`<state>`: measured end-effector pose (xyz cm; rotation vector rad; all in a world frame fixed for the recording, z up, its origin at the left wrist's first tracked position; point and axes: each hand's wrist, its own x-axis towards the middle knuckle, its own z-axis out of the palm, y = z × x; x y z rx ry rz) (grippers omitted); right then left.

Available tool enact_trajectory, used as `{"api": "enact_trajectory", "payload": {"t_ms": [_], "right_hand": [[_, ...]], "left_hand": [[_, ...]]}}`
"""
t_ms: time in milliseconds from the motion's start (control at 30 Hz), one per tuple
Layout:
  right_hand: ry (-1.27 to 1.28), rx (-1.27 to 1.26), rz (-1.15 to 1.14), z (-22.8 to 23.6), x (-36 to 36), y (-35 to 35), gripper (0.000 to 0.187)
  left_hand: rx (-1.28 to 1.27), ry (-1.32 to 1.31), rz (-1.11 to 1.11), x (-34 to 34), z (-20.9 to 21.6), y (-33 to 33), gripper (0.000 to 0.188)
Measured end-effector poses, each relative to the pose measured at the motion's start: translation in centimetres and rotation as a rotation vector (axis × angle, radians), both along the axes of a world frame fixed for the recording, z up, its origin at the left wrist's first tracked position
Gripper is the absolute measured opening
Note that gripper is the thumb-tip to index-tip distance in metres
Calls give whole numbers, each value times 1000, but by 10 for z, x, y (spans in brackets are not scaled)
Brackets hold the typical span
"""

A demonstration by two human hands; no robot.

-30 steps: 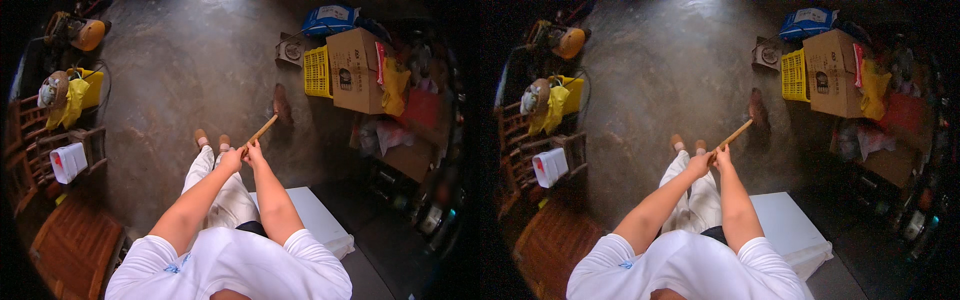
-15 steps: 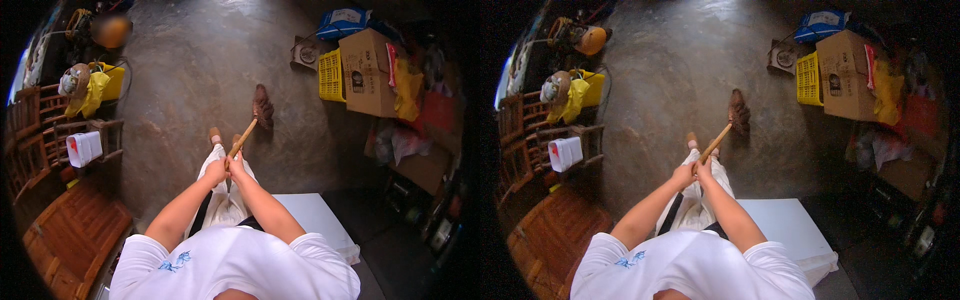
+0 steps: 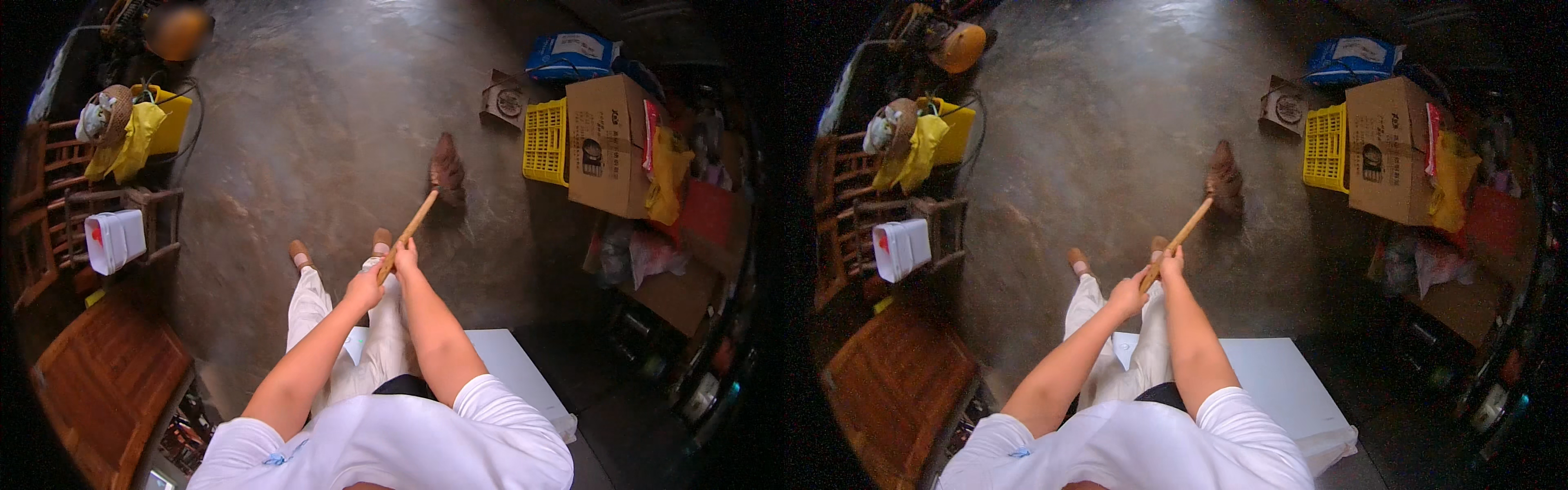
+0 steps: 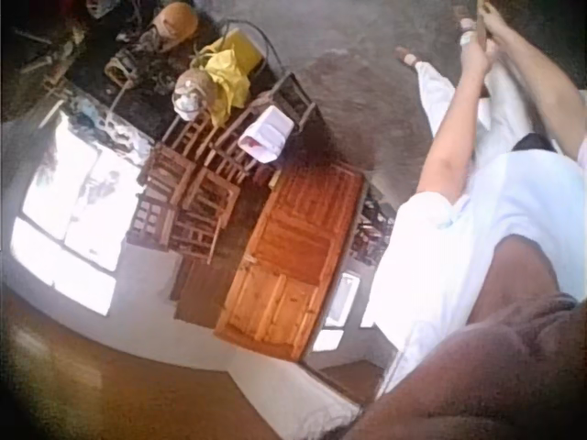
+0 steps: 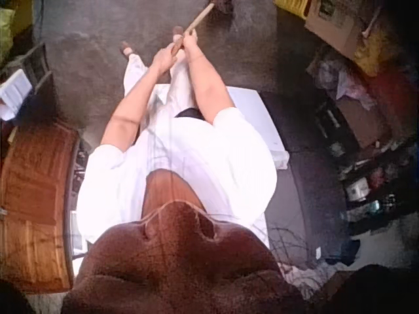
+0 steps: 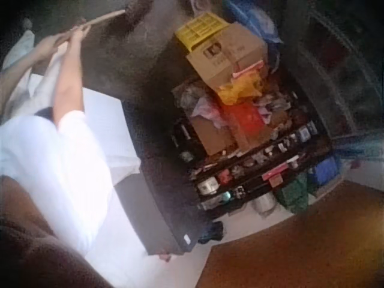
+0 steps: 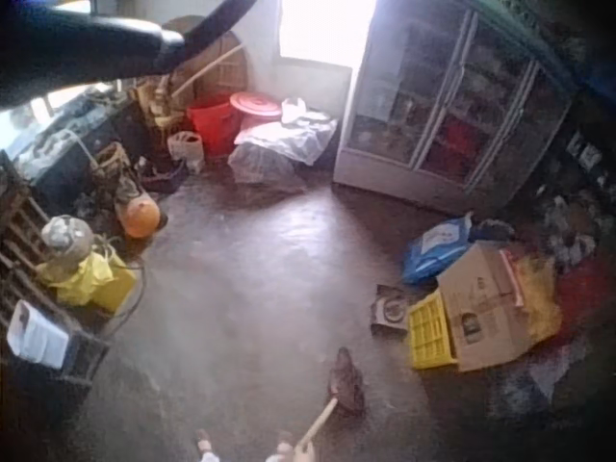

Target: The person sweeps a concrete floor using a traditional straw broom. They move systematically across the room, sweeping around furniture, a fan, and various stored items like boxes and crates. The person navigates around obstacles and continues sweeping until the end of the clip.

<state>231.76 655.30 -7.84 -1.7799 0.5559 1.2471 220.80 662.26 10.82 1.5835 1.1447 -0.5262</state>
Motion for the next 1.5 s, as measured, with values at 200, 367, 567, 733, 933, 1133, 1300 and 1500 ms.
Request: {"api": "enact_trajectory", "payload": {"t_ms": [200,367,567,733,933,1133,1300,1500], "right_hand": [[183,133,13,-4,-158,45,53],[435,113,5,110,-229,91,51],[29,119,-141,60,-181,10,50],[211,38,-418,78,-67,-53,52],[3,-50,-442,8,-2,-159,73],[62,55,-319,-7,-73,-125,64],[-2,73,-419,-25,-163,-47,74],[-316,-23,-245,28,-224,-12,65]], "left_hand": [[69,146,-15,-125,29,43,62],[253,191,-65,-205,67,46,67],[179,5,-290,-133,96,23,69],[100,-96,-384,-50,29,-40,68],[53,-121,-557,38,-29,-118,63],[87,-83,-443,-45,-43,-104,58],[204,-73,-464,-95,13,-37,59],[162,-142,-486,-154,49,-17,59]]}}
